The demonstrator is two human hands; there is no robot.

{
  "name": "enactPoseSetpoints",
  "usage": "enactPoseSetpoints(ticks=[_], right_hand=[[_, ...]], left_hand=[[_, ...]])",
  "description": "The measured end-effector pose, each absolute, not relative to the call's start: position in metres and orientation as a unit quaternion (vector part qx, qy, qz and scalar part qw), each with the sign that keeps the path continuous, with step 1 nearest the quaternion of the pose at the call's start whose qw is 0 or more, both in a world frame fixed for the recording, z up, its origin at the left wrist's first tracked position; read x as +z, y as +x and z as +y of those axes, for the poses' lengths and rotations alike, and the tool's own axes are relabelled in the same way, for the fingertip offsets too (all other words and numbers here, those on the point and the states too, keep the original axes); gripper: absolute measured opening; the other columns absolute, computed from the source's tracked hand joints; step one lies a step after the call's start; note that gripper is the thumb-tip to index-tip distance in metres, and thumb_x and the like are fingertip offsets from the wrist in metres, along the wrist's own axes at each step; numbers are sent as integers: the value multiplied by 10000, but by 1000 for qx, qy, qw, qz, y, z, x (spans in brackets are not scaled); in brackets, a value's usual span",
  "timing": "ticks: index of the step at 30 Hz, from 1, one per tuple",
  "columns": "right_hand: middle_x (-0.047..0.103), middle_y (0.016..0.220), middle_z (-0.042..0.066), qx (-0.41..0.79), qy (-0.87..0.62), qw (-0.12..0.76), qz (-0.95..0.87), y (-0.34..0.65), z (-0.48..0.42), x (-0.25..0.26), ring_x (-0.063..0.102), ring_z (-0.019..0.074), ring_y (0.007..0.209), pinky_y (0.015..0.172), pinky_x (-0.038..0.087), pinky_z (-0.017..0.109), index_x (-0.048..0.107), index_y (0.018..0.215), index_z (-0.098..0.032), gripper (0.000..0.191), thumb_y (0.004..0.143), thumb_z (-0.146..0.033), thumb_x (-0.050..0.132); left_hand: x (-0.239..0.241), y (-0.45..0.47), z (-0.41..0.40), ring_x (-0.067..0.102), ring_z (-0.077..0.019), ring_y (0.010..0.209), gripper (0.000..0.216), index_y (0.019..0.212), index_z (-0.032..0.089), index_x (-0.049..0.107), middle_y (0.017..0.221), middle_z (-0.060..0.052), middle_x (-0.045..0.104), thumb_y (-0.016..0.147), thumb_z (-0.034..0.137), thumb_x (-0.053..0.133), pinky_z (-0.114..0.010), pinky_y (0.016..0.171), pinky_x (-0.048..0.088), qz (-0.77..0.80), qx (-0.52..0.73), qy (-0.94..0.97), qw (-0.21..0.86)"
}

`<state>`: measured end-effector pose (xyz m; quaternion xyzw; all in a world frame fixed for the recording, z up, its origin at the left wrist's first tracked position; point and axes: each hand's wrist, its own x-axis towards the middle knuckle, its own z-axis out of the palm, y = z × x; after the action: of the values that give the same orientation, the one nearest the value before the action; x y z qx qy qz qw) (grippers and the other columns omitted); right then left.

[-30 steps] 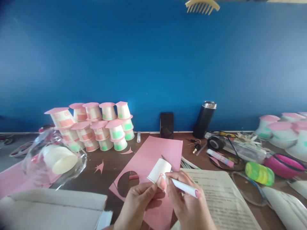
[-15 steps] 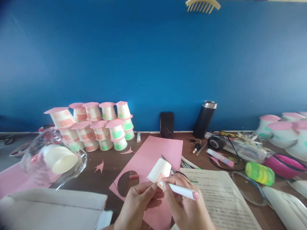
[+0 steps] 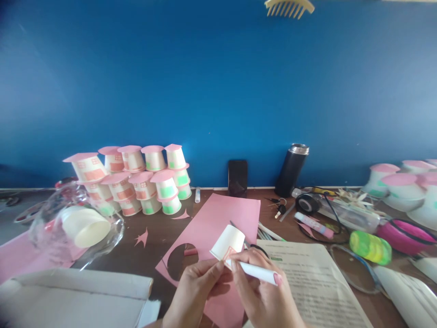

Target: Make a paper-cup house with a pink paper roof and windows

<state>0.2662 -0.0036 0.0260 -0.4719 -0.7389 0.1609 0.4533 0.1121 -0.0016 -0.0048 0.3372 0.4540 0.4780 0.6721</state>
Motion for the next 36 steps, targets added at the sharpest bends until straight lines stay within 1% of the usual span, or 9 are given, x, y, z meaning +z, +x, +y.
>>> enactPoseSetpoints(ticks=[8,13,17,23,26,28,36], right_hand=[[715,844,7,162,-466,446,-747,267,-4,24,704,163,736,668,568,242,663,932,-257,132,941,-320,547],[720,856,19,181,-478,452,-731,266,-5,24,716,175,712,618,576,242,665,928,-251,161,943,-352,542],[721,852,27,167,-468,445,-745,266,-5,25,709,185,747,669,577,257,663,922,-242,157,943,-331,535],[695,779,14,166,-491,446,-730,269,-3,24,676,154,635,566,538,217,660,917,-239,183,956,-359,527],[683,750,0,169,-499,444,-725,270,-2,24,671,147,631,537,516,205,646,900,-246,187,961,-370,521],[683,756,-6,169,-503,444,-722,271,-1,22,675,145,643,544,512,201,641,898,-251,180,961,-374,525],[693,825,-5,161,-498,446,-726,277,1,14,680,142,680,572,519,199,631,997,-266,127,964,-338,532]], left_hand=[[-3,112,-2,680,-226,804,553,838,108,797,792,-135,745,646,626,776,-301,728,551,450,476,339,676],[-3,112,-2,679,-223,793,543,813,106,796,782,-136,745,654,624,771,-296,719,550,457,477,338,670],[-1,112,-3,681,-225,802,545,846,108,798,793,-135,747,659,619,772,-301,734,551,450,473,344,675],[-5,112,-1,678,-219,797,551,814,98,787,797,-138,745,674,630,755,-289,721,556,456,472,351,668],[-7,112,-1,683,-223,803,564,826,97,786,808,-144,749,679,640,745,-299,732,561,457,467,357,668],[-7,112,-1,686,-223,804,563,832,97,787,811,-145,752,685,638,741,-304,737,562,455,466,360,668],[-2,112,-1,683,-219,787,571,821,98,794,774,-139,746,635,638,778,-297,715,557,450,470,348,675]])
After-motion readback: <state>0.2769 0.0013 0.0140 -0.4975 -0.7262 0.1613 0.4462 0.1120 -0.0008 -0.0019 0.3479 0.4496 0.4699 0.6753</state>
